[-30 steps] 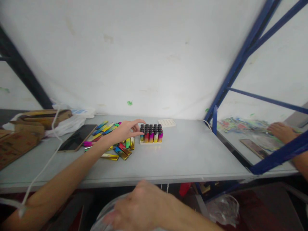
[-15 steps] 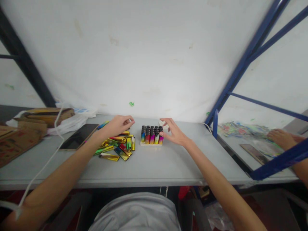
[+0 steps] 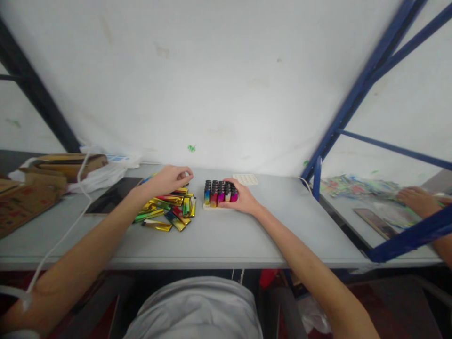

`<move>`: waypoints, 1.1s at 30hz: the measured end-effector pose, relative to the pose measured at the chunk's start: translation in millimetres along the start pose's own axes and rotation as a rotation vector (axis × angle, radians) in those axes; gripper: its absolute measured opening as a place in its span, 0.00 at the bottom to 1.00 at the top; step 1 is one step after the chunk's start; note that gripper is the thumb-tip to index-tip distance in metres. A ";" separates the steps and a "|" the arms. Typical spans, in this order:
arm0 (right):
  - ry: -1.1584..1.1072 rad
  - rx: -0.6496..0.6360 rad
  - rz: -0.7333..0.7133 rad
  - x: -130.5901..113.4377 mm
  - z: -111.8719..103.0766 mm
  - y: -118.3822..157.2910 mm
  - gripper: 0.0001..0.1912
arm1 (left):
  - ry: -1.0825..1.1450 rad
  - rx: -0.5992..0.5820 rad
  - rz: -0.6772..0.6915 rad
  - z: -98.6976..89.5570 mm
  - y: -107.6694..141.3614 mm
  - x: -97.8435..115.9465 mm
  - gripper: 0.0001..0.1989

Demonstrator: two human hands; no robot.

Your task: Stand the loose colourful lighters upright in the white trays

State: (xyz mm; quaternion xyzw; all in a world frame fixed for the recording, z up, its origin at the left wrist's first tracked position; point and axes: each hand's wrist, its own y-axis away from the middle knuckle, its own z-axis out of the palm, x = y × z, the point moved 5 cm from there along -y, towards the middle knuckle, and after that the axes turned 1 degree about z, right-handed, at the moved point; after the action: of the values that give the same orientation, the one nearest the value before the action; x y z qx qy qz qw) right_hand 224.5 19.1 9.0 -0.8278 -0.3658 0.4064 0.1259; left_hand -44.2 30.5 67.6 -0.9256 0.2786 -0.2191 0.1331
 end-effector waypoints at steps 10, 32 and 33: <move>0.013 -0.029 -0.004 -7.1 -1.2 -1.6 0.42 | -0.057 -0.179 -0.187 -14.1 11.0 -35.5 0.17; -0.003 -0.044 -0.012 -2.3 -0.8 -0.5 0.42 | 0.261 -0.159 -0.160 -9.4 9.4 -11.2 0.27; -0.007 -0.043 -0.016 -2.1 -0.6 -0.5 0.42 | 0.302 -0.119 -0.142 -9.6 8.2 -5.6 0.27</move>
State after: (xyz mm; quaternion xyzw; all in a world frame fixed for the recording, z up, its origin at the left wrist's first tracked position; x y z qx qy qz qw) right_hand 223.9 18.0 10.8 -0.8261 -0.3814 0.4001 0.1100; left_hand -56.8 25.9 71.1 -0.9057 0.2417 -0.3477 0.0191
